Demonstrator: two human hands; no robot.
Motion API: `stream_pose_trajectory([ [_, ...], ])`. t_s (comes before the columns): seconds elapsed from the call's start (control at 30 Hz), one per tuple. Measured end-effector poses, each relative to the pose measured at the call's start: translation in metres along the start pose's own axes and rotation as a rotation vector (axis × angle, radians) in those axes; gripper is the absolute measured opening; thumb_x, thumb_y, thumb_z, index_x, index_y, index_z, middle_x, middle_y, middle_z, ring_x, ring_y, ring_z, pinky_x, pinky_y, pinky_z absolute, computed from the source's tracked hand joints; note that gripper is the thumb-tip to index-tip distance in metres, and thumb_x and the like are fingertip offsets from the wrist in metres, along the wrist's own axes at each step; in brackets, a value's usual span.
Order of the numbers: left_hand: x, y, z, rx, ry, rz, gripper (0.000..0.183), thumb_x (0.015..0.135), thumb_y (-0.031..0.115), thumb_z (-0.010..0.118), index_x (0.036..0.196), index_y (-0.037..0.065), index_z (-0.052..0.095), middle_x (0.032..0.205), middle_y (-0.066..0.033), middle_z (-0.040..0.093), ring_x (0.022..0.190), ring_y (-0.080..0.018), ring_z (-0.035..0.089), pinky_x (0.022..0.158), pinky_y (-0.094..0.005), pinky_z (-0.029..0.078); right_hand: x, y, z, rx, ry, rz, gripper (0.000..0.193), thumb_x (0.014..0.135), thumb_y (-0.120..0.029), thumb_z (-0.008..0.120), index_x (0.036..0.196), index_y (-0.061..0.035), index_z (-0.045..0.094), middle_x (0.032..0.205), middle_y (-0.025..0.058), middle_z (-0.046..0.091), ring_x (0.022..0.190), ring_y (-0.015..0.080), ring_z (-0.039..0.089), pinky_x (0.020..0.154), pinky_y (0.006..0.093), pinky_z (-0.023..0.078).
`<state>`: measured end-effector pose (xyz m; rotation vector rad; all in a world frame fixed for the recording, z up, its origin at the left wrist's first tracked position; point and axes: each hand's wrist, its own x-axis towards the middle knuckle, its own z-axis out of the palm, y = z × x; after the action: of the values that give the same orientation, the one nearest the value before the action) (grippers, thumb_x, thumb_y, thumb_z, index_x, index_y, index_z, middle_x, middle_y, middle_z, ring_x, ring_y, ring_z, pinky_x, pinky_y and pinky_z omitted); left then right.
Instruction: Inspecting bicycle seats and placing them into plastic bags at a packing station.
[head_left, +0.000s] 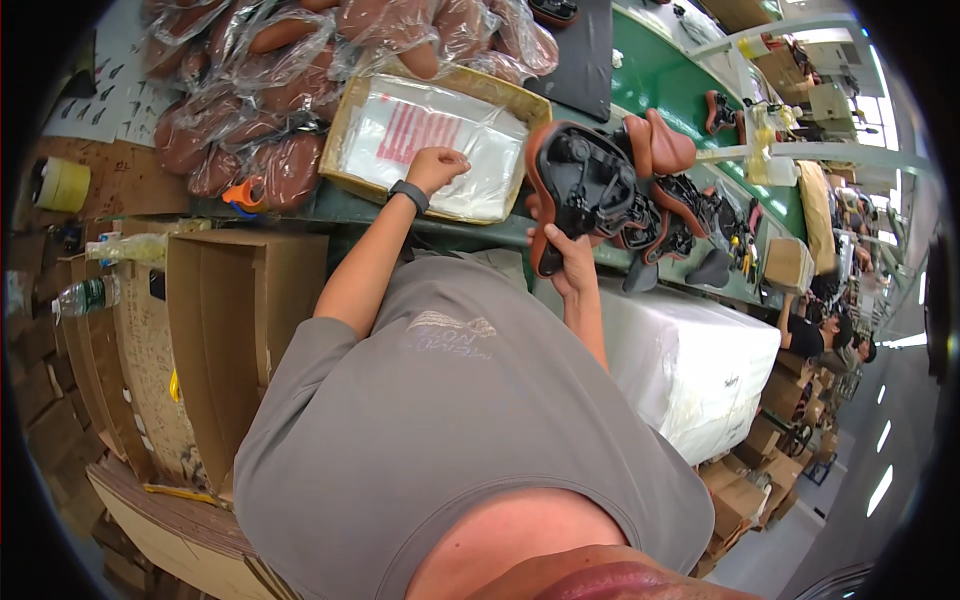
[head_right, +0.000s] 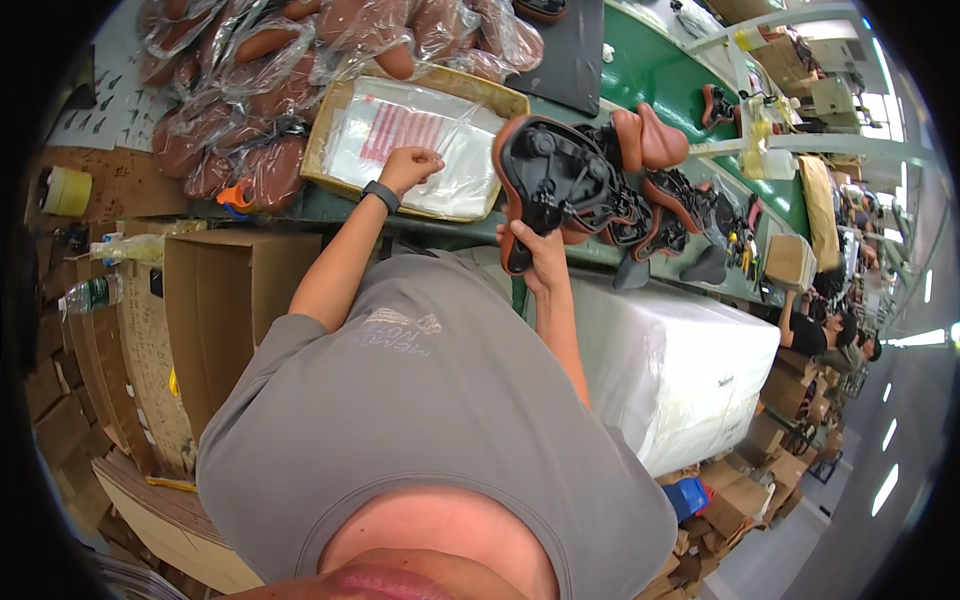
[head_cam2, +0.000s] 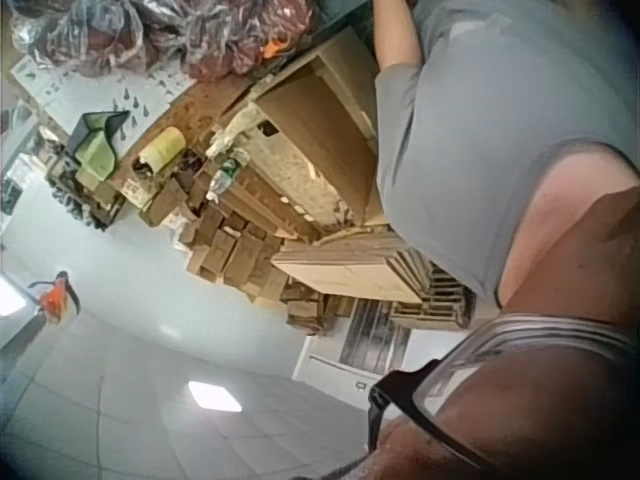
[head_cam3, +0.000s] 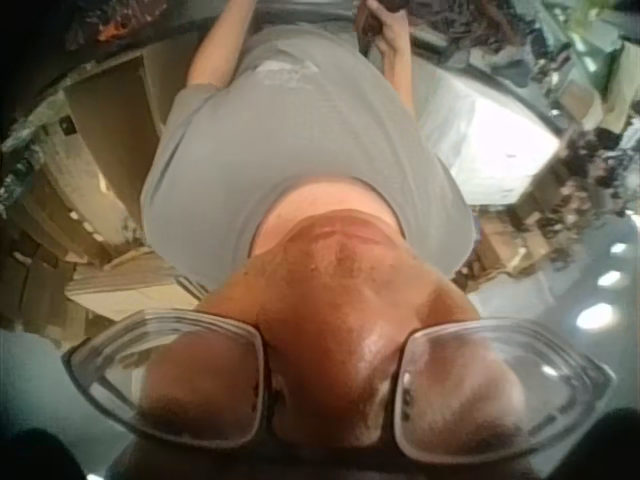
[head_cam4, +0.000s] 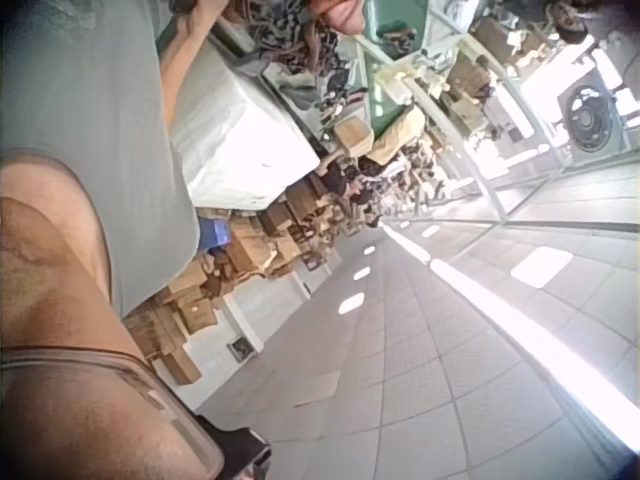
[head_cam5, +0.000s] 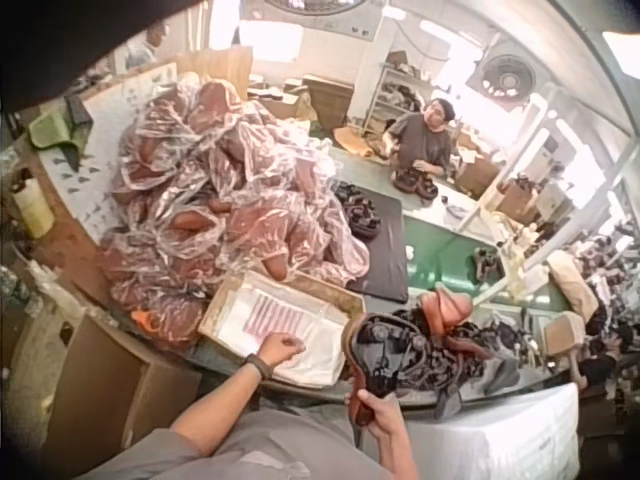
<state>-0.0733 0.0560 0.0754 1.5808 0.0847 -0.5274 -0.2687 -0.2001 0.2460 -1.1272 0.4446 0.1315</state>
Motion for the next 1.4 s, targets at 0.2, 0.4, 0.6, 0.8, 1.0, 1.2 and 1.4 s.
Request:
stream_pose_trajectory([
  [0.2,-0.08,0.037,0.002,0.188,-0.24,0.275,0.02,0.106,0.018,0.08,0.103,-0.001,0.085,0.091,-0.001,0.08,0.079,-0.0078,0.068,0.074,-0.0297,0.057,0.057,0.004,0.059,0.173,-0.243,0.292,0.038,0.103,-0.015,0.082,0.134,-0.0009,0.065,0.116,0.014,0.076,0.1,0.0287,0.081,0.084,0.04,0.07],
  [0.4,-0.137,0.071,-0.024,-0.181,-0.185,-0.065,0.017,0.105,0.012,0.082,0.111,-0.004,0.08,0.098,-0.0084,0.083,0.088,-0.0128,0.077,0.076,-0.026,0.06,0.062,0.013,0.075,0.037,-0.292,0.324,0.034,0.102,-0.013,0.083,0.13,-0.0015,0.068,0.103,0.0095,0.077,0.089,0.0225,0.08,0.077,0.0349,0.068],
  [0.6,-0.155,0.116,-0.044,-0.502,-0.052,-0.146,0.013,0.107,0.012,0.08,0.112,0.002,0.074,0.101,-0.006,0.081,0.089,-0.0131,0.077,0.081,-0.0256,0.063,0.025,-0.019,0.066,0.132,-0.299,0.265,0.054,0.098,-0.013,0.083,0.145,0.0036,0.063,0.109,0.014,0.078,0.091,0.0225,0.079,0.078,0.0358,0.068],
  [0.8,-0.125,0.1,-0.011,-0.097,-0.081,0.069,0.027,0.094,0.012,0.091,0.111,-0.001,0.075,0.09,-0.0012,0.075,0.083,-0.0081,0.071,0.072,-0.0268,0.059,0.019,-0.032,0.059,0.196,-0.288,0.316,0.054,0.097,-0.013,0.084,0.144,0.0039,0.062,0.116,0.0169,0.077,0.095,0.0248,0.08,0.081,0.0362,0.068],
  [1.0,-0.107,0.126,0.024,0.029,-0.413,-0.032,0.02,0.09,0.005,0.086,0.109,0.0,0.081,0.089,-0.0012,0.078,0.074,-0.0095,0.069,0.067,-0.0272,0.052,0.037,-0.024,0.054,0.153,-0.154,0.317,0.047,0.098,-0.012,0.084,0.138,0.0014,0.064,0.112,0.0152,0.076,0.092,0.0246,0.08,0.08,0.0362,0.068],
  [1.2,-0.065,0.134,-0.012,-0.893,-0.403,-0.461,0.024,0.117,0.03,0.065,0.12,0.009,0.073,0.086,0.0027,0.069,0.07,-0.0101,0.062,0.064,-0.0281,0.051,0.013,-0.03,0.009,0.555,-0.015,0.333,0.05,0.1,-0.014,0.085,0.142,0.0027,0.064,0.114,0.0168,0.076,0.103,0.0294,0.079,0.091,0.0445,0.068],
  [1.4,-0.014,0.201,0.033,-0.578,-0.263,-0.264,0.021,0.117,0.026,0.065,0.123,0.01,0.078,0.083,0.0069,0.065,0.062,-0.0043,0.051,0.054,-0.025,0.04,0.024,-0.067,-0.038,0.075,-0.122,0.021,0.061,0.092,-0.012,0.087,0.146,-0.0006,0.061,0.117,0.0113,0.075,0.109,0.0262,0.072,0.096,0.044,0.058],
])
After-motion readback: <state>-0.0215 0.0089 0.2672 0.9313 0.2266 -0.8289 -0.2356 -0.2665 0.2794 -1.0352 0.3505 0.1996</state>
